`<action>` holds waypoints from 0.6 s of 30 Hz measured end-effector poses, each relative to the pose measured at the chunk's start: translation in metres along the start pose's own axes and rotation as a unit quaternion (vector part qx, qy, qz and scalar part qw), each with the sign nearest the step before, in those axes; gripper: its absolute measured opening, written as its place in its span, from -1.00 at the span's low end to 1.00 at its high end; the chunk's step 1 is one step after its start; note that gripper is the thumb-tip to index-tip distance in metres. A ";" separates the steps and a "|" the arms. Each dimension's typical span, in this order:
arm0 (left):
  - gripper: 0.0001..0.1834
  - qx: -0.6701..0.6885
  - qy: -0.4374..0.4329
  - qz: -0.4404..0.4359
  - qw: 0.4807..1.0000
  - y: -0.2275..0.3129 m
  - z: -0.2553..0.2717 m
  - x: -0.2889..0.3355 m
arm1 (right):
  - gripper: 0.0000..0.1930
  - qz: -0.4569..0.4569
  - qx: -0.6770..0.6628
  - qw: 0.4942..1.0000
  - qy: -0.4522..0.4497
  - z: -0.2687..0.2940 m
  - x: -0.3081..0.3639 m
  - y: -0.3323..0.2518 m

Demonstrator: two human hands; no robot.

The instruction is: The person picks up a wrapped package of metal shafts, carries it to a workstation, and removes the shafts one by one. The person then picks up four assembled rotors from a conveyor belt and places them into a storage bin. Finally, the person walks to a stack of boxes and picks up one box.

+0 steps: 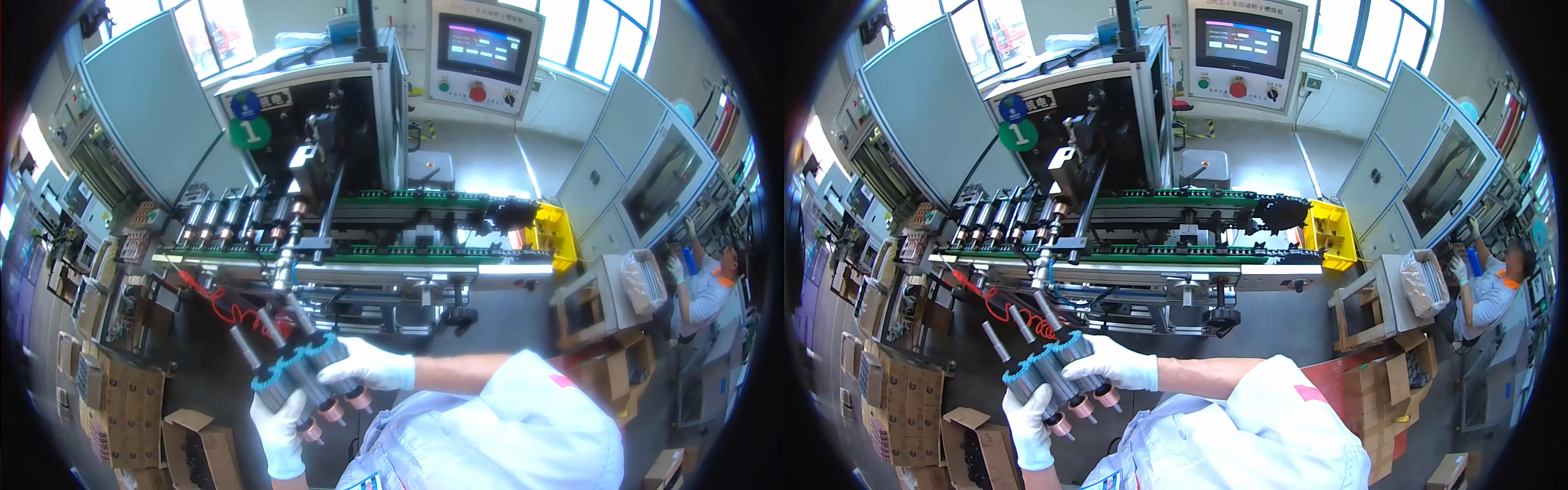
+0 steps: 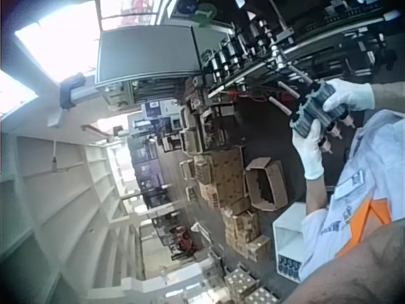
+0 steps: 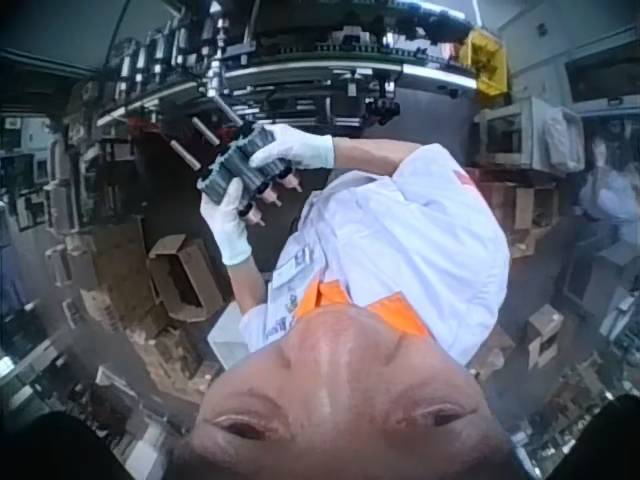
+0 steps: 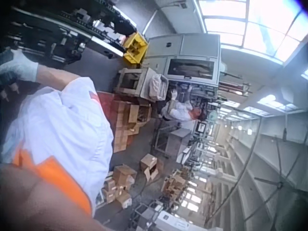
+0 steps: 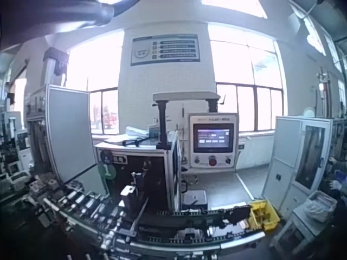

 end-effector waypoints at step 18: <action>-0.52 -0.086 0.460 -0.061 0.882 0.029 0.220 0.169 | -0.62 -0.317 0.219 0.879 -0.281 -0.195 -0.163 0.174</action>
Point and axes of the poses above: each hand's wrist, its own x-axis away from the middle knuckle, its own z-axis out of the back of the hand, y = z × x, the point moved 8 cm from there along -x, towards the middle knuckle, and after that the axes turned 11 degrees about -z, right-handed, at the moved point
